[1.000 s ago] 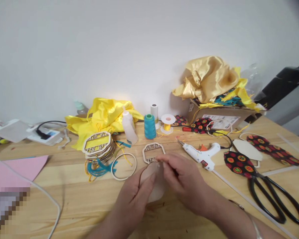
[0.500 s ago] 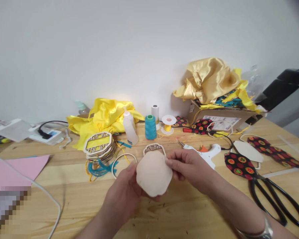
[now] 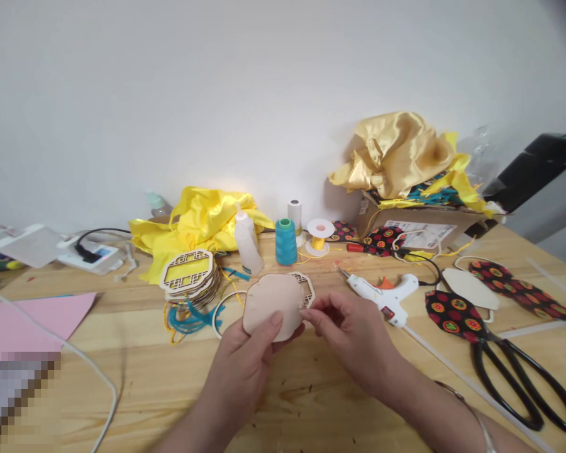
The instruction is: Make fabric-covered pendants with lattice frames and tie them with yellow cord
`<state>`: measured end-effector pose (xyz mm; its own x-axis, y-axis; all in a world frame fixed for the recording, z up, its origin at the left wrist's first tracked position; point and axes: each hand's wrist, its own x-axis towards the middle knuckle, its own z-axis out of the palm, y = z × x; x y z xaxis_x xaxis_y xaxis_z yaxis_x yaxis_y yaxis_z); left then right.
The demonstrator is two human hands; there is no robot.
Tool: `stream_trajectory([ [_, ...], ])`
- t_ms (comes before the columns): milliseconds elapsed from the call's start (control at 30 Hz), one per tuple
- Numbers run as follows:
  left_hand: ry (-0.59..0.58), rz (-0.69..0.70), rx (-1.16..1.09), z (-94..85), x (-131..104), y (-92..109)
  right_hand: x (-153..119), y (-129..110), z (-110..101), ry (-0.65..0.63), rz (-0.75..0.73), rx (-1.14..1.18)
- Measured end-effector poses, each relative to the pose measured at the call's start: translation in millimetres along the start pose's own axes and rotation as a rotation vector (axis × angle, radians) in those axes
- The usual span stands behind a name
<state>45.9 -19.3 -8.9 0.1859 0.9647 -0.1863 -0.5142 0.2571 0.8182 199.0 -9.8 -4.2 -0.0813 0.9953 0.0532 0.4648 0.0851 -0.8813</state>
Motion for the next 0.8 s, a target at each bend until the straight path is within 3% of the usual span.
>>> stream_trajectory([
  [100, -0.015, -0.020, -0.024, 0.5, 1.1, 0.5, -2.2, 2.2, -1.7, 0.146, -0.303, -0.364],
  [300, -0.037, -0.033, 0.045, -2.3, 2.2, -3.3, -5.5, 12.7, 3.4, 0.187, -0.611, -0.589],
  [533, -0.009, 0.010, 0.376, -4.4, 0.8, -1.7, -10.2, 19.9, 7.3, 0.156, -0.643, -0.650],
  [800, -0.020, 0.000, 0.310, -4.7, 2.0, -3.4, -9.3, 17.7, 10.3, 0.133, -0.616, -0.623],
])
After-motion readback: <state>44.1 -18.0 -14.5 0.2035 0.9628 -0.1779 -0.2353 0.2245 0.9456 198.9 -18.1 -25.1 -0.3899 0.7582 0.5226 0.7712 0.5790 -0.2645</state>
